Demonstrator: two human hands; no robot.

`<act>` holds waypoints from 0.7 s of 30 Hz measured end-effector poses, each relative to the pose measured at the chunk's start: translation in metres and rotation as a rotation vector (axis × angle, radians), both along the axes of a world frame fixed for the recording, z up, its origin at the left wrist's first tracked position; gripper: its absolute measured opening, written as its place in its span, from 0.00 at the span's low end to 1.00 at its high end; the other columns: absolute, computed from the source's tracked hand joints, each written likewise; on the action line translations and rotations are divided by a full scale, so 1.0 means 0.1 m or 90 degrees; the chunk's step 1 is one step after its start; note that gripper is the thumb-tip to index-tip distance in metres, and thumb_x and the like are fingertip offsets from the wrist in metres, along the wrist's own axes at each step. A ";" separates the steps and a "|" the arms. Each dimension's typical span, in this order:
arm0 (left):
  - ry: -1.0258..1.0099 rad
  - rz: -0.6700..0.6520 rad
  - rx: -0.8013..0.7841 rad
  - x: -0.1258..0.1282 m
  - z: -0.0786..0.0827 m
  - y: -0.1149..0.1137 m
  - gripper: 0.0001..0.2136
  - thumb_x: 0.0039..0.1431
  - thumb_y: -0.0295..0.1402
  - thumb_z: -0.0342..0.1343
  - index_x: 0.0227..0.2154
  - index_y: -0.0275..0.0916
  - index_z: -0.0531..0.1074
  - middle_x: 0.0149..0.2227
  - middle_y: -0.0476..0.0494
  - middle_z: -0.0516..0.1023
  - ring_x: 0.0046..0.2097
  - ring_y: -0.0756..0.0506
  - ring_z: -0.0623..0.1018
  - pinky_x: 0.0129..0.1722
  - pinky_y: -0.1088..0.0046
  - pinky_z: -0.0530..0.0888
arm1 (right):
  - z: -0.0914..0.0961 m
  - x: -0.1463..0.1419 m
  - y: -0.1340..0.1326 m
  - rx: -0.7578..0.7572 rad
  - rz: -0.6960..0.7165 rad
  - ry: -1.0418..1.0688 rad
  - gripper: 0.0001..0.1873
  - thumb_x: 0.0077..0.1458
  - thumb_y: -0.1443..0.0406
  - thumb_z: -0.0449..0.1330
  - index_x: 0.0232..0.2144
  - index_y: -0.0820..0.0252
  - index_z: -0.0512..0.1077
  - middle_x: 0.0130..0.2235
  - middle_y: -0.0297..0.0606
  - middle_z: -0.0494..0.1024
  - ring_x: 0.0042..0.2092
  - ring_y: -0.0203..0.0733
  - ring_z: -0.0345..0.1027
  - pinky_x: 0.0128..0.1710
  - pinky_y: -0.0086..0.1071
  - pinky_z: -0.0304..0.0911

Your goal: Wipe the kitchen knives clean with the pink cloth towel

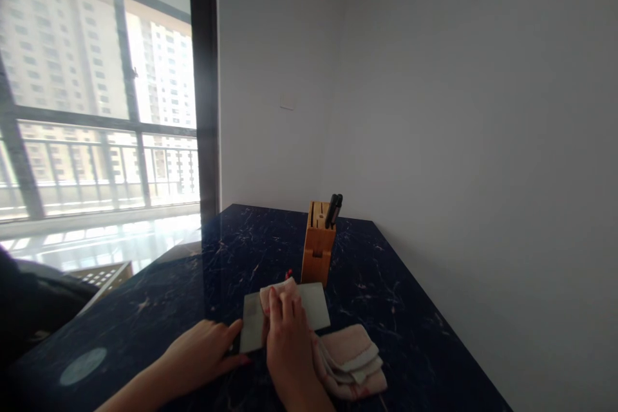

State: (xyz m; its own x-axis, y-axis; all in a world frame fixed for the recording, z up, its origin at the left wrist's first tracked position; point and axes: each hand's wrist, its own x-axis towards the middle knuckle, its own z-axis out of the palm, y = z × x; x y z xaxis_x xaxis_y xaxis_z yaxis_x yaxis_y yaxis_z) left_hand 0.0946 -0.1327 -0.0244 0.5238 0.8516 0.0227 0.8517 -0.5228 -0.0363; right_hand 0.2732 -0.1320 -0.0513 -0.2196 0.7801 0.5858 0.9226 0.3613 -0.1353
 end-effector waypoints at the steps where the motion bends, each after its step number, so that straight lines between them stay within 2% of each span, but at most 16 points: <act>1: 0.000 0.003 -0.002 0.00 0.00 0.00 0.27 0.55 0.55 0.36 0.43 0.38 0.67 0.31 0.38 0.77 0.33 0.36 0.77 0.30 0.63 0.72 | -0.01 -0.01 -0.01 -0.006 0.006 -0.004 0.28 0.54 0.73 0.47 0.57 0.56 0.52 0.51 0.41 0.64 0.50 0.46 0.58 0.49 0.40 0.57; 8: -0.004 0.011 -0.018 0.00 0.01 0.00 0.27 0.55 0.55 0.36 0.41 0.38 0.67 0.31 0.38 0.77 0.34 0.36 0.77 0.31 0.64 0.71 | 0.01 0.00 -0.03 -0.016 0.017 0.003 0.29 0.53 0.73 0.47 0.58 0.55 0.52 0.52 0.41 0.63 0.51 0.47 0.57 0.48 0.41 0.58; 14: 0.003 0.012 -0.011 0.00 0.01 -0.01 0.27 0.55 0.55 0.36 0.41 0.37 0.67 0.31 0.37 0.77 0.33 0.36 0.77 0.31 0.63 0.71 | 0.11 0.00 -0.10 -0.023 0.082 -0.017 0.30 0.52 0.73 0.49 0.57 0.50 0.54 0.48 0.38 0.67 0.46 0.44 0.61 0.47 0.38 0.60; 17: 0.008 0.012 -0.007 0.01 -0.01 -0.01 0.26 0.56 0.54 0.37 0.40 0.37 0.67 0.31 0.38 0.77 0.33 0.36 0.77 0.31 0.63 0.71 | 0.04 0.00 -0.02 -0.001 0.030 -0.009 0.28 0.54 0.74 0.47 0.57 0.53 0.54 0.47 0.39 0.67 0.47 0.44 0.61 0.46 0.37 0.61; 19: 0.012 0.007 -0.001 0.03 -0.02 -0.01 0.25 0.56 0.53 0.37 0.40 0.37 0.67 0.31 0.38 0.78 0.33 0.35 0.77 0.30 0.62 0.71 | -0.03 0.01 0.07 0.025 -0.030 0.008 0.27 0.55 0.74 0.46 0.57 0.57 0.53 0.50 0.43 0.64 0.50 0.45 0.58 0.46 0.38 0.61; 21: 0.017 0.009 0.005 0.05 -0.04 -0.01 0.25 0.57 0.52 0.37 0.40 0.37 0.67 0.31 0.38 0.78 0.32 0.35 0.77 0.29 0.61 0.71 | -0.08 0.01 0.11 0.045 -0.051 0.010 0.28 0.55 0.74 0.45 0.58 0.59 0.51 0.51 0.44 0.62 0.52 0.47 0.55 0.48 0.39 0.60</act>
State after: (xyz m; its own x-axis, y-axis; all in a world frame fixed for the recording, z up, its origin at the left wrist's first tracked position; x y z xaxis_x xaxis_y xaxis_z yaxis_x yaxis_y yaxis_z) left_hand 0.0997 -0.1334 -0.0282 0.5123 0.8587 0.0161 0.8576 -0.5104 -0.0632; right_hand 0.2739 -0.1211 -0.0595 -0.1489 0.7510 0.6433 0.9470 0.2956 -0.1258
